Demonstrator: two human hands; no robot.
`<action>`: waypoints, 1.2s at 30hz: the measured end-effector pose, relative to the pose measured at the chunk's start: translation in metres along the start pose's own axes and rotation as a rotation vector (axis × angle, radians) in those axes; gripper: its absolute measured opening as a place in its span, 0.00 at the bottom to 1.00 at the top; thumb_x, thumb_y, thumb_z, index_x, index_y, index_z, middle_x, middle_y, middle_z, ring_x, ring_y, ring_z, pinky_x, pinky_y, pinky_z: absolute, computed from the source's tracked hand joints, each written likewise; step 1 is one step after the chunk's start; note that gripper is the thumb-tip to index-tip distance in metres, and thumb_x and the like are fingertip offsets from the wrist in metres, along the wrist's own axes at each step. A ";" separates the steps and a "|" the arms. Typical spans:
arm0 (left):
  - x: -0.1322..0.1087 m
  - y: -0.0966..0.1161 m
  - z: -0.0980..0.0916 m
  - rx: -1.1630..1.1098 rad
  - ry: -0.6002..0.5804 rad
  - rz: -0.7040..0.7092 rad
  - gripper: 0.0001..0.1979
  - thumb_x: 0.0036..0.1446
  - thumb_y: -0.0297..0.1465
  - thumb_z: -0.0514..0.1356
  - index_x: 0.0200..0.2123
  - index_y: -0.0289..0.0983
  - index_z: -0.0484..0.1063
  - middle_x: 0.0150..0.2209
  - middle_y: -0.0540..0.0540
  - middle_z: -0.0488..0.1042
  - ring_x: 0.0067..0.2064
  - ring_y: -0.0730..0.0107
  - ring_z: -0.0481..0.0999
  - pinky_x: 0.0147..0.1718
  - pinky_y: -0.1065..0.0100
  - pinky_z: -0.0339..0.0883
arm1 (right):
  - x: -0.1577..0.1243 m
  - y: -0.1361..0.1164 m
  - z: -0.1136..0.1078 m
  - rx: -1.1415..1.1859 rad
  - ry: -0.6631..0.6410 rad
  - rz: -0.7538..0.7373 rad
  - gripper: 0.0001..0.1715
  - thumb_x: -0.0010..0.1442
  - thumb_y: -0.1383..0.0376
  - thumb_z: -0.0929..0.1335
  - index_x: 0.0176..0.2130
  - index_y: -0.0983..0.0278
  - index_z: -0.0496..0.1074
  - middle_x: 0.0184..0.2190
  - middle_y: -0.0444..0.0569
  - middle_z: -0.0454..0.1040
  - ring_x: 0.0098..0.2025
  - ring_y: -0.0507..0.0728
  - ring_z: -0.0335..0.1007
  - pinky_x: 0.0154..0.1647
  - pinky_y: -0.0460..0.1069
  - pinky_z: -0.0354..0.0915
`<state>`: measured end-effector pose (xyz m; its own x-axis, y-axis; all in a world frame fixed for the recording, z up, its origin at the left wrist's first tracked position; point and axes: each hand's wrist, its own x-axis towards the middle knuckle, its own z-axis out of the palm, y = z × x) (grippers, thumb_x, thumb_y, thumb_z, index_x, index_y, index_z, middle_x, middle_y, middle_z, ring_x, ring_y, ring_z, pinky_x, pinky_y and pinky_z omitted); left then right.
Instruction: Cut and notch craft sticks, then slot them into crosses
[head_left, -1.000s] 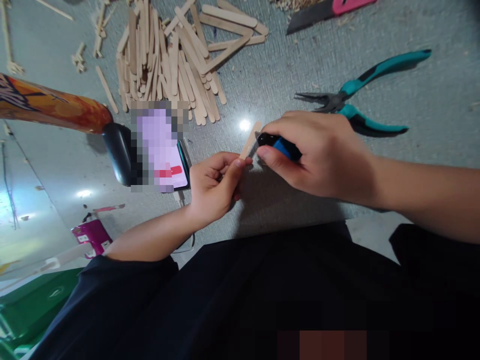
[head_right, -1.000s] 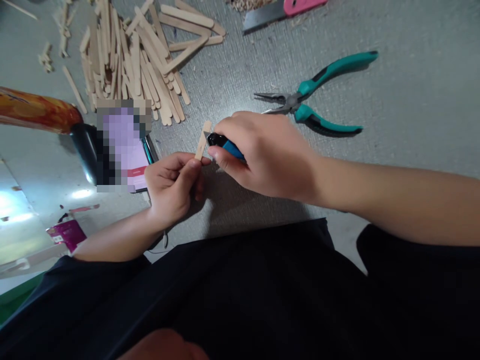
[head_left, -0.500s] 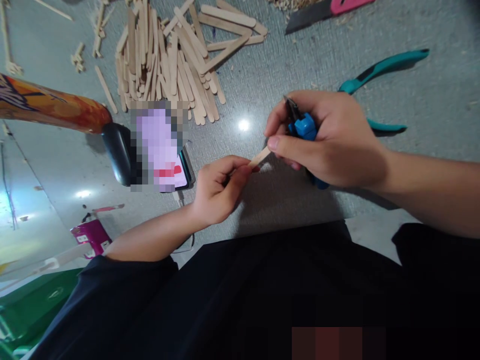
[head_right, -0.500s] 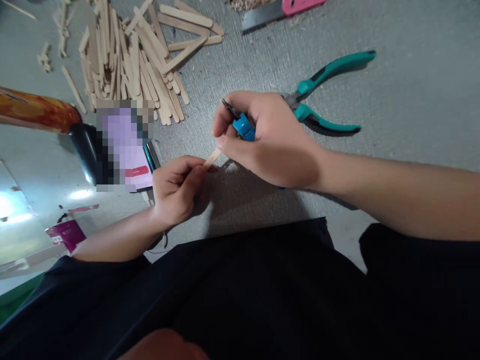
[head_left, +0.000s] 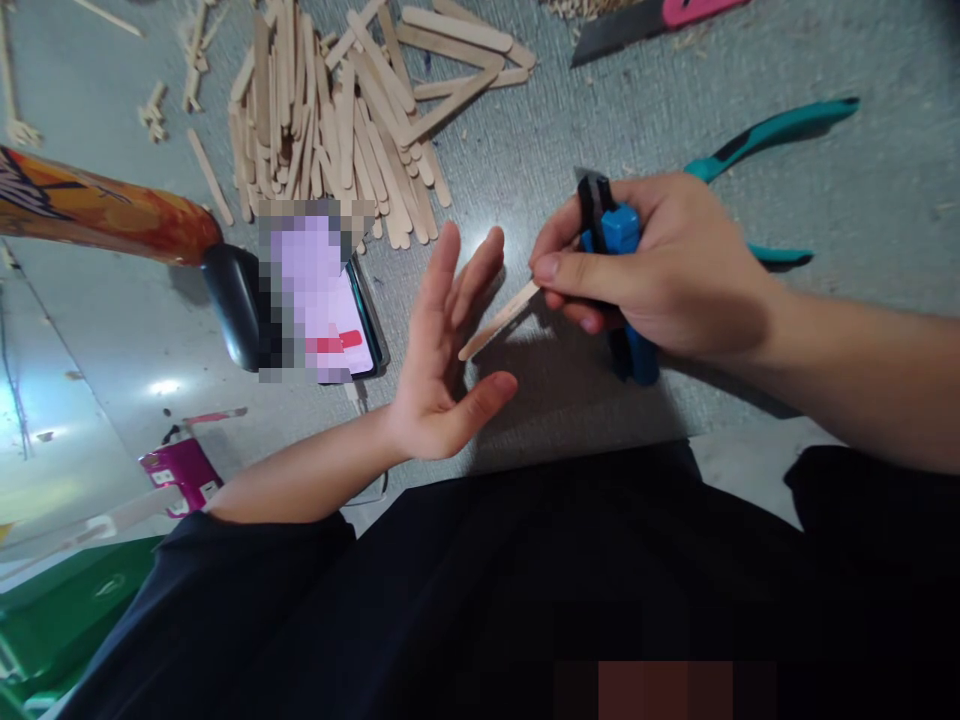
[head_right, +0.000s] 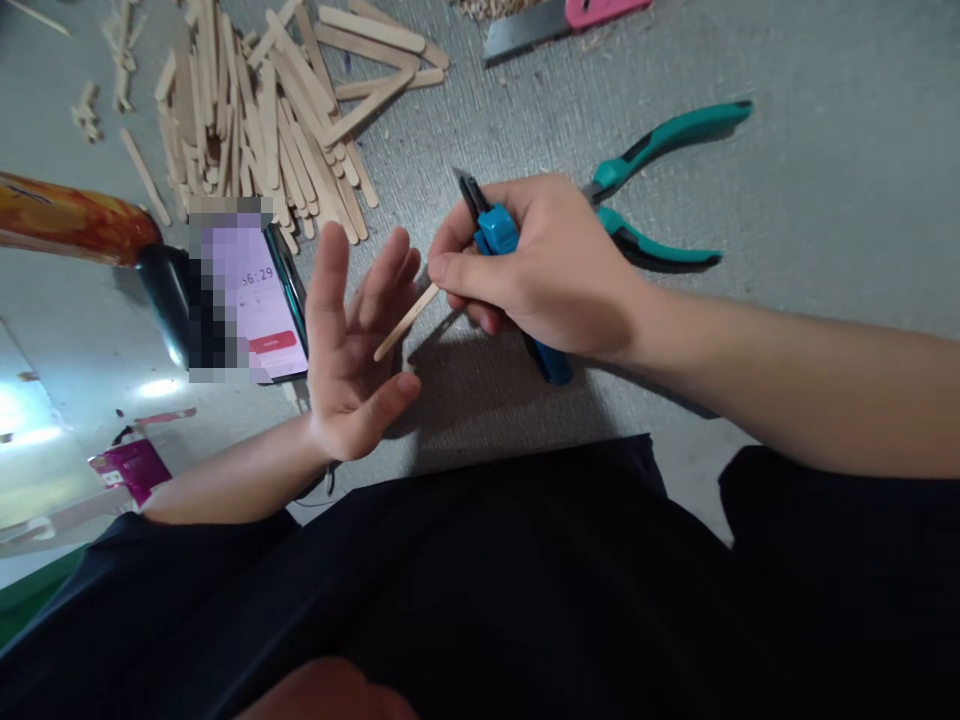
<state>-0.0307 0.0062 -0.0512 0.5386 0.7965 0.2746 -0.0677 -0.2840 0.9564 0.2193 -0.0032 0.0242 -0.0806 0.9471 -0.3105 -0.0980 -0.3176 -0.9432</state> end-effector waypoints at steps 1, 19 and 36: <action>0.000 0.001 0.000 -0.002 0.007 -0.004 0.48 0.67 0.63 0.78 0.83 0.65 0.65 0.82 0.42 0.74 0.83 0.35 0.77 0.70 0.37 0.86 | 0.000 0.000 0.000 0.004 0.009 -0.004 0.22 0.60 0.55 0.92 0.33 0.57 0.83 0.27 0.42 0.81 0.22 0.53 0.69 0.23 0.54 0.65; 0.004 0.035 0.011 0.075 0.204 -0.298 0.21 0.80 0.53 0.71 0.46 0.42 0.83 0.31 0.47 0.91 0.28 0.64 0.90 0.32 0.64 0.85 | -0.002 0.020 0.002 0.053 -0.024 -0.001 0.24 0.80 0.47 0.77 0.45 0.51 0.62 0.37 0.43 0.79 0.34 0.62 0.85 0.30 0.56 0.79; 0.003 0.033 0.011 0.083 0.206 -0.304 0.24 0.76 0.54 0.74 0.41 0.40 0.80 0.28 0.48 0.87 0.28 0.66 0.88 0.30 0.67 0.81 | -0.015 0.021 0.010 -0.423 -0.181 -0.139 0.18 0.80 0.61 0.67 0.36 0.54 0.61 0.29 0.43 0.70 0.32 0.58 0.67 0.34 0.55 0.63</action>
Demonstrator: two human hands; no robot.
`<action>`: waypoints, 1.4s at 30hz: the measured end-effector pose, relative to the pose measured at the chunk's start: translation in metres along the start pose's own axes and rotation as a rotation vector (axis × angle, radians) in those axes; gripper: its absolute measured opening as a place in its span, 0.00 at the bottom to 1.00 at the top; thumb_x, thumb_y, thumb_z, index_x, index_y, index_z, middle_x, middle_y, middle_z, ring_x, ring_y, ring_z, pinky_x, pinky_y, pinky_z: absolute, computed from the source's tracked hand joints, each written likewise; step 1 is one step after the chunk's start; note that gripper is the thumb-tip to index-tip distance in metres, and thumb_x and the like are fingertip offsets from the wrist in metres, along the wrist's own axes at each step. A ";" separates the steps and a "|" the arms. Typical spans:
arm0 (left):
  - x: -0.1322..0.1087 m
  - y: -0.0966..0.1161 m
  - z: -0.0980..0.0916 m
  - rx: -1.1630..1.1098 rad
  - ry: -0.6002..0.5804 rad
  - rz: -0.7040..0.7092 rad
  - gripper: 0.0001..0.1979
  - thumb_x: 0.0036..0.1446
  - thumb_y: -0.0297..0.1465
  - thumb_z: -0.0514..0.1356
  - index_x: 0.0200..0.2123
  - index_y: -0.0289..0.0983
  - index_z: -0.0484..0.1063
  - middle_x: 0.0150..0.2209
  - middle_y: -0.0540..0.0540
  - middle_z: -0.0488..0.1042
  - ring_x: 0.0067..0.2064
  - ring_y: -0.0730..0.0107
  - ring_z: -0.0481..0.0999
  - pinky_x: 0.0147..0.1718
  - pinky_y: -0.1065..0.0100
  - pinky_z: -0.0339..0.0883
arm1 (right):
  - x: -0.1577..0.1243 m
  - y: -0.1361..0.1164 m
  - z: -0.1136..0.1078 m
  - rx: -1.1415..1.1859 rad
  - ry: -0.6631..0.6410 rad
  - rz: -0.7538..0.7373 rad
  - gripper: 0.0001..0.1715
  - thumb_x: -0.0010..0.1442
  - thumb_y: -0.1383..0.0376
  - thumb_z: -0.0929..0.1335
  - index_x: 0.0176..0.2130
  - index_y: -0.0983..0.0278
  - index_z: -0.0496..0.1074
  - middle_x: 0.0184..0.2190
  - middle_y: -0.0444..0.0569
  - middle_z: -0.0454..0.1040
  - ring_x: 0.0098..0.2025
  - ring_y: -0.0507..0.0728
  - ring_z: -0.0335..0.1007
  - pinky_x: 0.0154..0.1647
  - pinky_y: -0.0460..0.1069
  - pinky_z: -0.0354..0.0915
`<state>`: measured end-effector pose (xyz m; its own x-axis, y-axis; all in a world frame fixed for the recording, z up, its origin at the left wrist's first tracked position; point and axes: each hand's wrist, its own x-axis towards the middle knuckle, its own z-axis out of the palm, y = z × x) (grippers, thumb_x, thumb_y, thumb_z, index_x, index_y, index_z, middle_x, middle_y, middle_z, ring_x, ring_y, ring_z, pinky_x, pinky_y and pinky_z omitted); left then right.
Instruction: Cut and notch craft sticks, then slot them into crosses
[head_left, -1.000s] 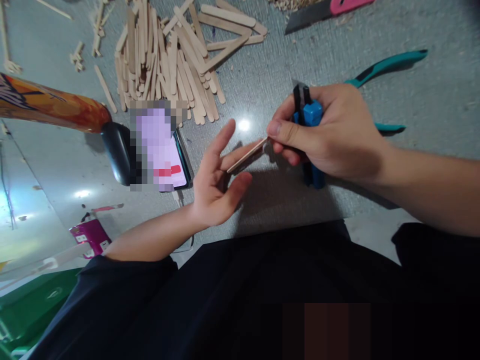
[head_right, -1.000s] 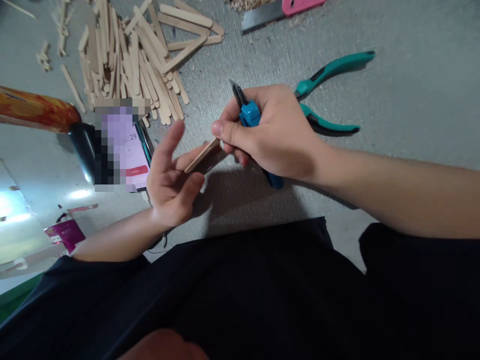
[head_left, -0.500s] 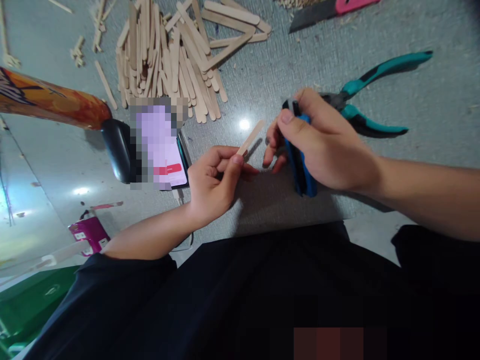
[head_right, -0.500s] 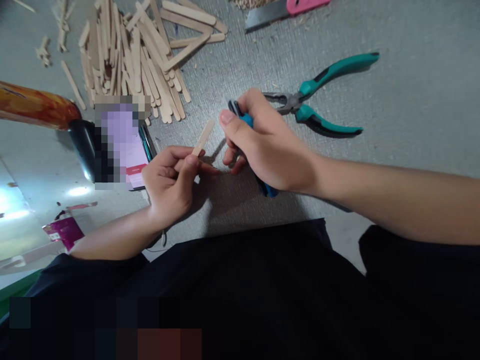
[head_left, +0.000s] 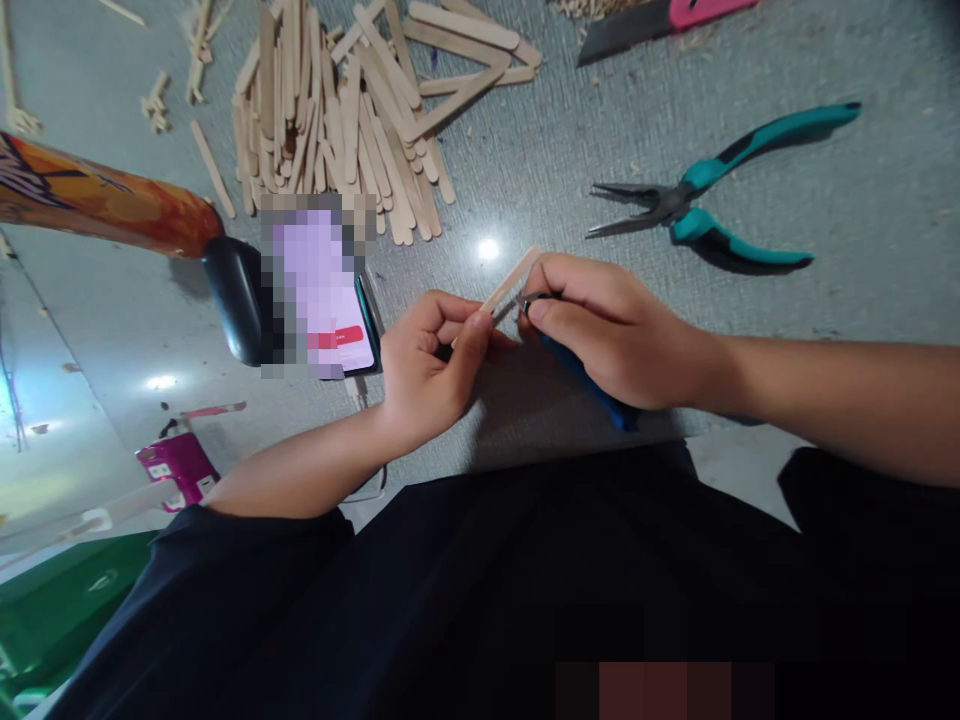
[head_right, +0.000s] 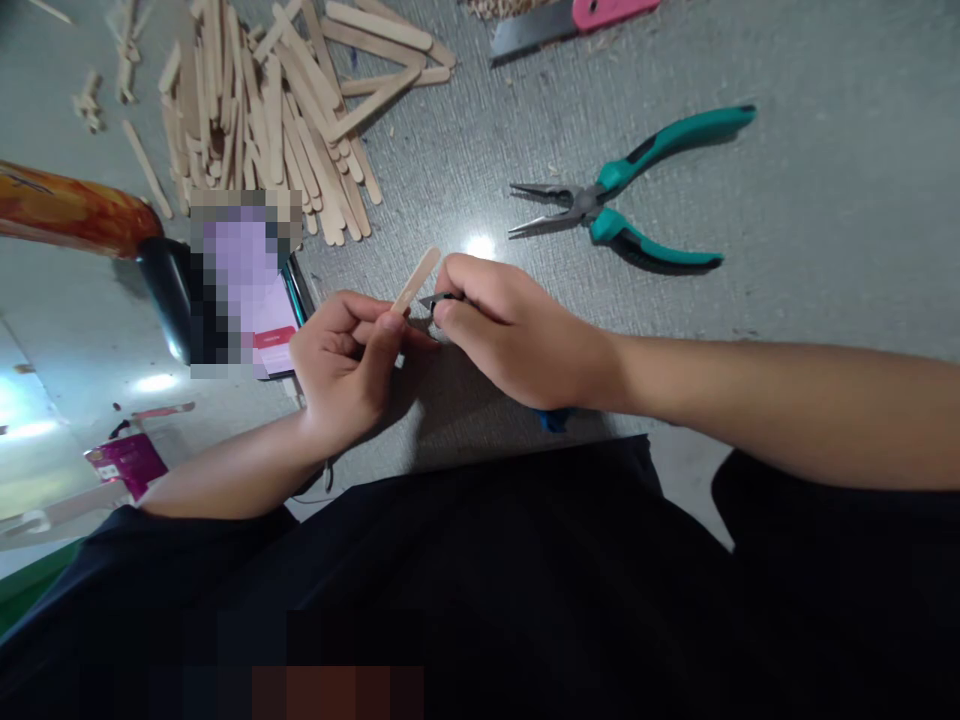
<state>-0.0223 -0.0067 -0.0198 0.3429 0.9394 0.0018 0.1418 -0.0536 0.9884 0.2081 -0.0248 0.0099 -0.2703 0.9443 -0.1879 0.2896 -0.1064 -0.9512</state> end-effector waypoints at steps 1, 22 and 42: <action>0.000 0.000 0.000 0.008 0.002 -0.001 0.24 0.75 0.55 0.75 0.41 0.40 0.80 0.28 0.48 0.87 0.27 0.66 0.88 0.30 0.67 0.80 | 0.000 0.001 0.001 0.011 0.008 -0.002 0.16 0.80 0.62 0.68 0.37 0.54 0.62 0.31 0.44 0.74 0.32 0.58 0.71 0.35 0.54 0.65; -0.004 -0.006 -0.001 0.097 0.034 0.131 0.20 0.77 0.51 0.75 0.43 0.40 0.84 0.31 0.47 0.89 0.27 0.71 0.85 0.28 0.69 0.75 | -0.002 -0.003 0.002 0.115 -0.016 -0.013 0.10 0.83 0.61 0.68 0.44 0.56 0.74 0.30 0.39 0.80 0.23 0.53 0.75 0.29 0.51 0.67; -0.009 -0.007 0.001 0.236 0.050 0.251 0.14 0.82 0.44 0.71 0.45 0.40 0.83 0.32 0.48 0.91 0.28 0.70 0.89 0.28 0.72 0.77 | -0.001 -0.002 0.001 0.112 -0.073 -0.021 0.16 0.83 0.70 0.64 0.40 0.58 0.72 0.27 0.39 0.76 0.24 0.51 0.71 0.30 0.50 0.65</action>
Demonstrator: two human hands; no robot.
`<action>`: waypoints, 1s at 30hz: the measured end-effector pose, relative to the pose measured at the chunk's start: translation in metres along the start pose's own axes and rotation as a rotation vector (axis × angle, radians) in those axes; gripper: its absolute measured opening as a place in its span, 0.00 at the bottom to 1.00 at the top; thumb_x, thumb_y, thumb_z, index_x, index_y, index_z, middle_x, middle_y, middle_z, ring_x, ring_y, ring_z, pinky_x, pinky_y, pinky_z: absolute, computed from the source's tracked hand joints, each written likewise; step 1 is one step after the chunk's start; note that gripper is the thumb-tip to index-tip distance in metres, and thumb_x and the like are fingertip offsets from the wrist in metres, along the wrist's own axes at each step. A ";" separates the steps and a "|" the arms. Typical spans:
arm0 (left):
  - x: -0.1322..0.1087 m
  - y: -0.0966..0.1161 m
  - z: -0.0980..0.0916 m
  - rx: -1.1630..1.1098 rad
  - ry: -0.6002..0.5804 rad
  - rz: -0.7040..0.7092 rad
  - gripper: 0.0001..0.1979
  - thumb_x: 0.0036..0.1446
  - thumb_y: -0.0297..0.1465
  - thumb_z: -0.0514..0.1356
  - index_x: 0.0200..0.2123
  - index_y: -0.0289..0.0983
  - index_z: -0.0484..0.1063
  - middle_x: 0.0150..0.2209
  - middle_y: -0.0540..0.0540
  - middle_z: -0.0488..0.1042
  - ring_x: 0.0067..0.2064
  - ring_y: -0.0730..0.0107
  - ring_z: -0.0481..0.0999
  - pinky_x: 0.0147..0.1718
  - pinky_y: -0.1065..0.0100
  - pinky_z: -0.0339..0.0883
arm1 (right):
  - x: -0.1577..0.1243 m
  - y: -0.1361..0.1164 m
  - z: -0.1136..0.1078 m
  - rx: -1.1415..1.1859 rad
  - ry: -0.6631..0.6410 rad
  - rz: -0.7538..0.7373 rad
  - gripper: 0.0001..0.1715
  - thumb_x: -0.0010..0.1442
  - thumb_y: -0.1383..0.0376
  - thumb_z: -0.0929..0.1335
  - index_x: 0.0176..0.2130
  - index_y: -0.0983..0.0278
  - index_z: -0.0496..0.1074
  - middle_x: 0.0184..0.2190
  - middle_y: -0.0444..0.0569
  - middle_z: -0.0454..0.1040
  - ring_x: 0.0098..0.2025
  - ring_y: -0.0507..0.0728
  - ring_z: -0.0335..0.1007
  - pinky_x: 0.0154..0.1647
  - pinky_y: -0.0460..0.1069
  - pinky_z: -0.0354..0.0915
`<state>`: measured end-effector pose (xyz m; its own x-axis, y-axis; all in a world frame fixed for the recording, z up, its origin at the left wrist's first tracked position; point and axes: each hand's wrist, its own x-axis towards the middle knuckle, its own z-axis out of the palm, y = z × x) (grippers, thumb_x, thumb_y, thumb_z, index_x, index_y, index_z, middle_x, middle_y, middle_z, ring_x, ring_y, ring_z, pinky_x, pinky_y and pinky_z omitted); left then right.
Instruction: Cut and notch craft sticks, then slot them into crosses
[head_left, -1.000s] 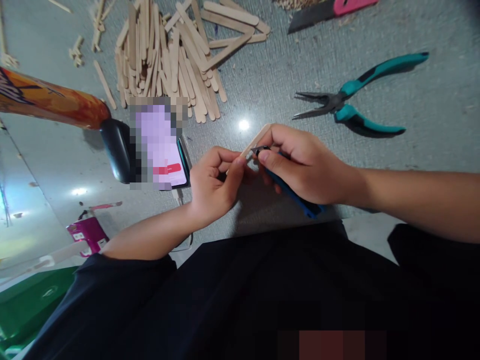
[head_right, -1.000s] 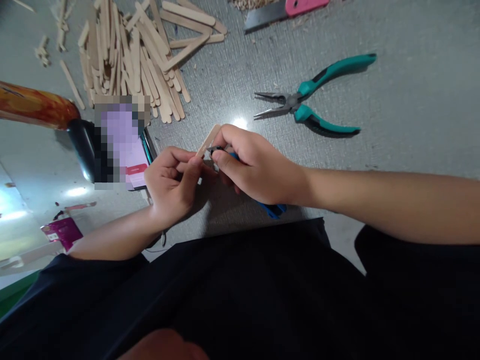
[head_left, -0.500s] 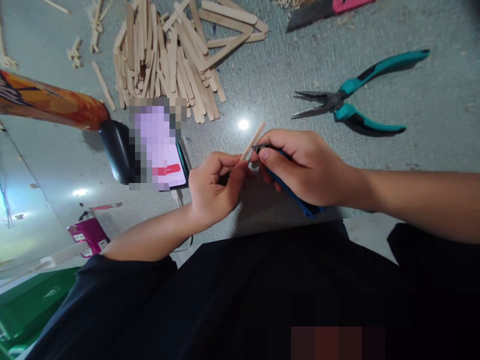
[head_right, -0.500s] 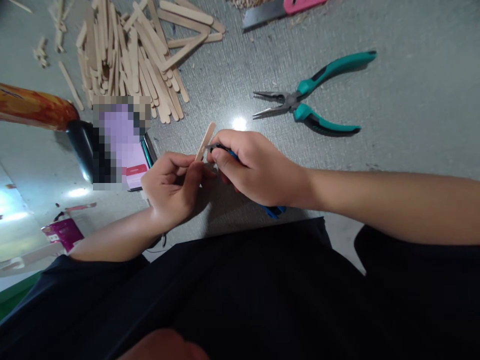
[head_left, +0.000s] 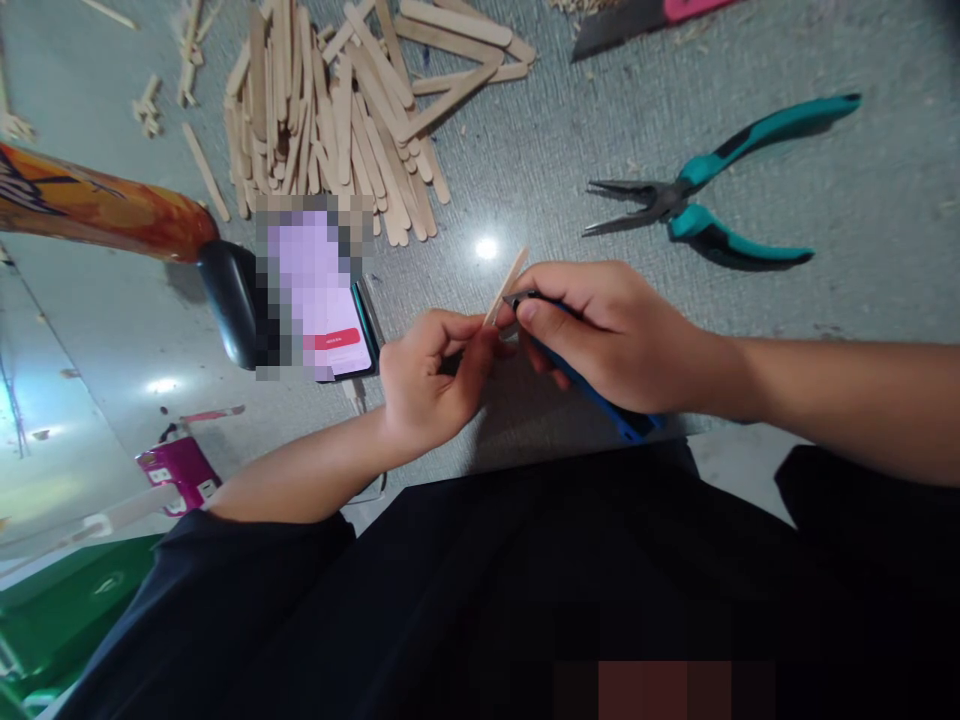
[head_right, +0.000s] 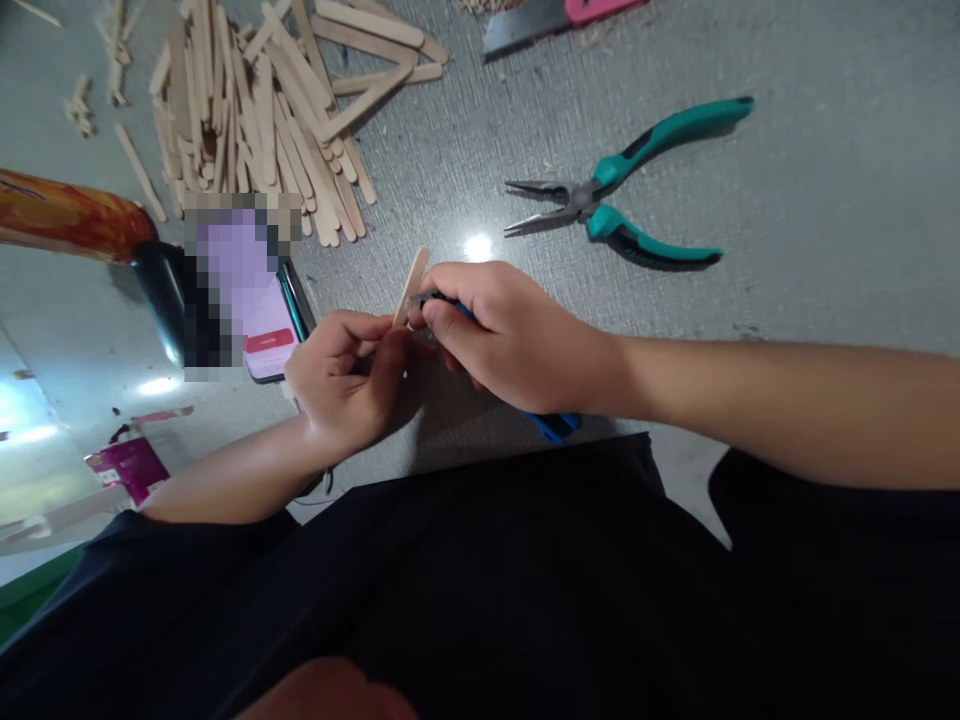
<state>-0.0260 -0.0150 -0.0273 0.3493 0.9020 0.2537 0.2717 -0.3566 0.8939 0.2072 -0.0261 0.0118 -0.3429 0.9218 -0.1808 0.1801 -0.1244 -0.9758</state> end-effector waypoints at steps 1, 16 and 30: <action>0.001 0.000 0.000 -0.010 0.005 0.022 0.12 0.82 0.41 0.71 0.46 0.40 0.83 0.32 0.48 0.91 0.28 0.71 0.90 0.29 0.72 0.77 | 0.000 -0.002 0.000 0.030 -0.011 0.028 0.17 0.82 0.71 0.64 0.39 0.58 0.71 0.27 0.39 0.76 0.22 0.50 0.70 0.28 0.50 0.64; 0.004 0.003 -0.001 -0.170 -0.062 -0.108 0.13 0.83 0.41 0.70 0.45 0.40 0.83 0.31 0.48 0.91 0.25 0.71 0.86 0.24 0.71 0.75 | 0.002 -0.003 -0.001 0.117 -0.029 0.111 0.17 0.81 0.70 0.68 0.37 0.58 0.69 0.28 0.39 0.78 0.22 0.50 0.73 0.26 0.49 0.64; 0.004 0.003 -0.001 -0.127 -0.046 -0.159 0.17 0.82 0.46 0.71 0.42 0.40 0.82 0.30 0.48 0.90 0.25 0.72 0.85 0.25 0.70 0.75 | 0.000 -0.001 -0.004 -0.236 0.058 -0.147 0.14 0.80 0.69 0.65 0.42 0.57 0.77 0.32 0.44 0.77 0.36 0.57 0.74 0.45 0.54 0.65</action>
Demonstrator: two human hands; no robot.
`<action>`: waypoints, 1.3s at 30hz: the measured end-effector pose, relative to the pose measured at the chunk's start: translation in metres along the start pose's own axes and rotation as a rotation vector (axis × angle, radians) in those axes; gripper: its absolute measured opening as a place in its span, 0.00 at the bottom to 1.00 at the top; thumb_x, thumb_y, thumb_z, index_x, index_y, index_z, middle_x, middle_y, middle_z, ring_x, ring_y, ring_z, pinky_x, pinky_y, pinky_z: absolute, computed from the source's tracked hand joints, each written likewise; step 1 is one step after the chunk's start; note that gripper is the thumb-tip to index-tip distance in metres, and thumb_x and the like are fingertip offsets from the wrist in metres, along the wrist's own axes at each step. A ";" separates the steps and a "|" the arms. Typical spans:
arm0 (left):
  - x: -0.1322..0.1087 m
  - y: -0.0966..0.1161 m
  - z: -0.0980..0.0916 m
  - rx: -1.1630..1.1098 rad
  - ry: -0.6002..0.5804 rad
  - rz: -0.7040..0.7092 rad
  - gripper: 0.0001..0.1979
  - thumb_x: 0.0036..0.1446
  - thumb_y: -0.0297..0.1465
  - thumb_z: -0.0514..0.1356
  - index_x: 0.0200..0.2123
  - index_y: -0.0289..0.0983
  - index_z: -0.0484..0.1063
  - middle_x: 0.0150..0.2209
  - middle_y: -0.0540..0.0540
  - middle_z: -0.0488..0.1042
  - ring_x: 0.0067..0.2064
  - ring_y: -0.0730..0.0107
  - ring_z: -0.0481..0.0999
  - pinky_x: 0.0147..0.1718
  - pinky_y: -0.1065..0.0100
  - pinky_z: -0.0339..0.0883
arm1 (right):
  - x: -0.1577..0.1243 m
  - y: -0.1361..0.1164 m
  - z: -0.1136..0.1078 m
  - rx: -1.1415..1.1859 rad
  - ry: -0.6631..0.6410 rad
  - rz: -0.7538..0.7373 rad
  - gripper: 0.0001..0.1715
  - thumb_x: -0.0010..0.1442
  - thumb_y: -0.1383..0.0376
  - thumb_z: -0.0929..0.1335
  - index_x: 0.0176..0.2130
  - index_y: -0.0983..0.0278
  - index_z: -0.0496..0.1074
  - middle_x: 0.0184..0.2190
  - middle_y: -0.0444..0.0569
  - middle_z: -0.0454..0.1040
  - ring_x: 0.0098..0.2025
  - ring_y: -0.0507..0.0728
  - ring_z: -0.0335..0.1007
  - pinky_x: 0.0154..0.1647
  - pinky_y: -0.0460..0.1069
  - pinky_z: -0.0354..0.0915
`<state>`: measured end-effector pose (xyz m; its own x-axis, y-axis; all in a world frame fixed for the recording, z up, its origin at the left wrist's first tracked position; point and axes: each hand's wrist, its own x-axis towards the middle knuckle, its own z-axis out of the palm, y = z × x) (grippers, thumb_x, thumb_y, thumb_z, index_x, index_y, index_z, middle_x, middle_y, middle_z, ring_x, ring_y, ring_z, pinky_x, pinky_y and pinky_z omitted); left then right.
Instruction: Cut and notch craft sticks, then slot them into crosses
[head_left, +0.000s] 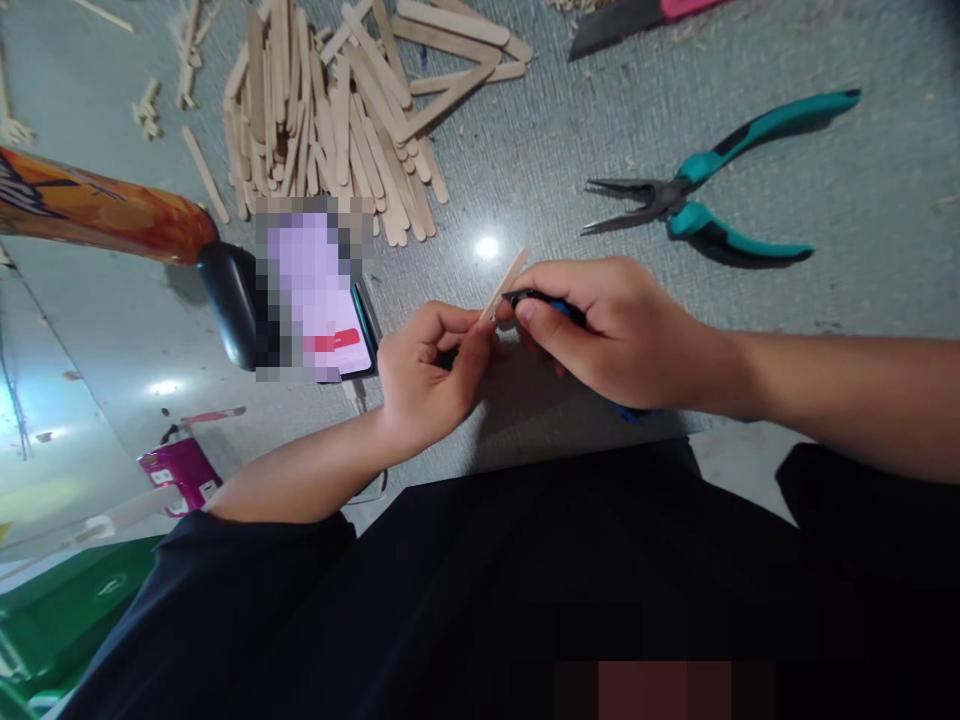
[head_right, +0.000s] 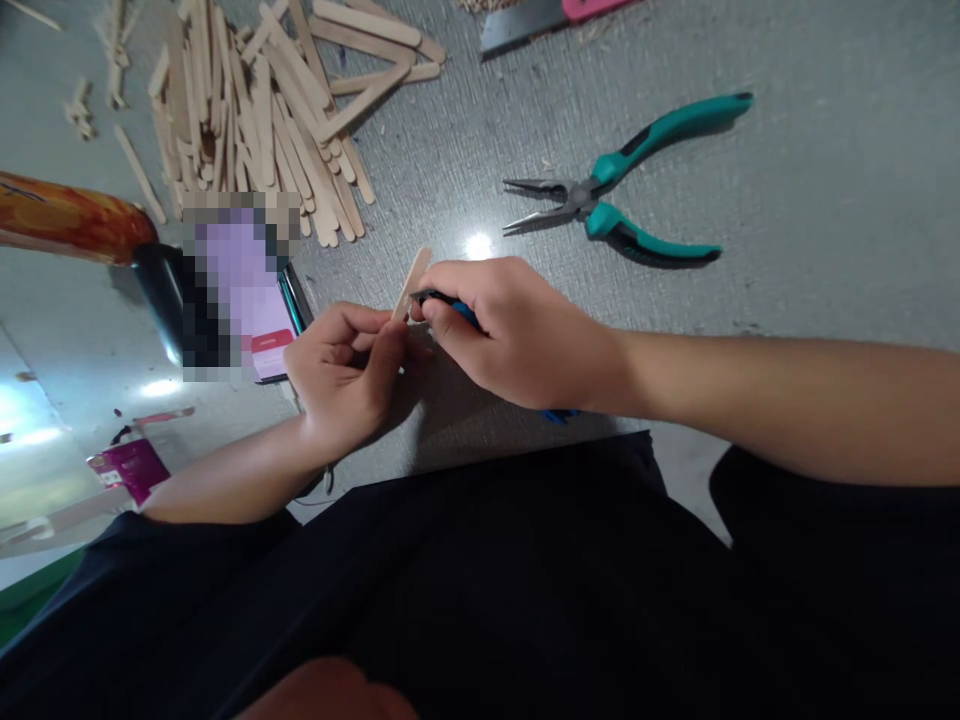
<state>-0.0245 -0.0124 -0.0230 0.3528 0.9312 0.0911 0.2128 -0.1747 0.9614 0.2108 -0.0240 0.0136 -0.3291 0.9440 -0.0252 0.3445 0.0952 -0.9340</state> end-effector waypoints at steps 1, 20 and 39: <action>0.000 0.000 0.000 -0.006 -0.003 0.001 0.17 0.81 0.46 0.71 0.42 0.40 0.82 0.30 0.48 0.89 0.25 0.72 0.85 0.25 0.71 0.75 | 0.000 0.000 -0.001 -0.012 0.001 -0.007 0.14 0.80 0.70 0.65 0.42 0.57 0.77 0.32 0.44 0.77 0.36 0.58 0.74 0.45 0.55 0.65; 0.005 0.001 -0.002 0.051 0.020 0.033 0.22 0.80 0.50 0.71 0.38 0.40 0.81 0.24 0.52 0.80 0.21 0.76 0.74 0.22 0.70 0.65 | -0.001 0.001 -0.005 -0.158 -0.024 -0.010 0.12 0.80 0.66 0.65 0.44 0.57 0.78 0.33 0.46 0.76 0.31 0.59 0.64 0.40 0.57 0.57; 0.003 0.002 -0.005 0.077 -0.040 0.063 0.19 0.79 0.50 0.73 0.42 0.41 0.83 0.28 0.49 0.87 0.22 0.72 0.80 0.25 0.68 0.72 | 0.011 0.000 -0.012 0.322 -0.220 0.287 0.17 0.82 0.65 0.72 0.38 0.60 0.82 0.25 0.40 0.78 0.20 0.50 0.70 0.22 0.51 0.58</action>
<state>-0.0272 -0.0081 -0.0199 0.4036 0.9044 0.1384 0.2577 -0.2575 0.9313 0.2180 -0.0095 0.0180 -0.4510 0.8252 -0.3400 0.1700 -0.2946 -0.9404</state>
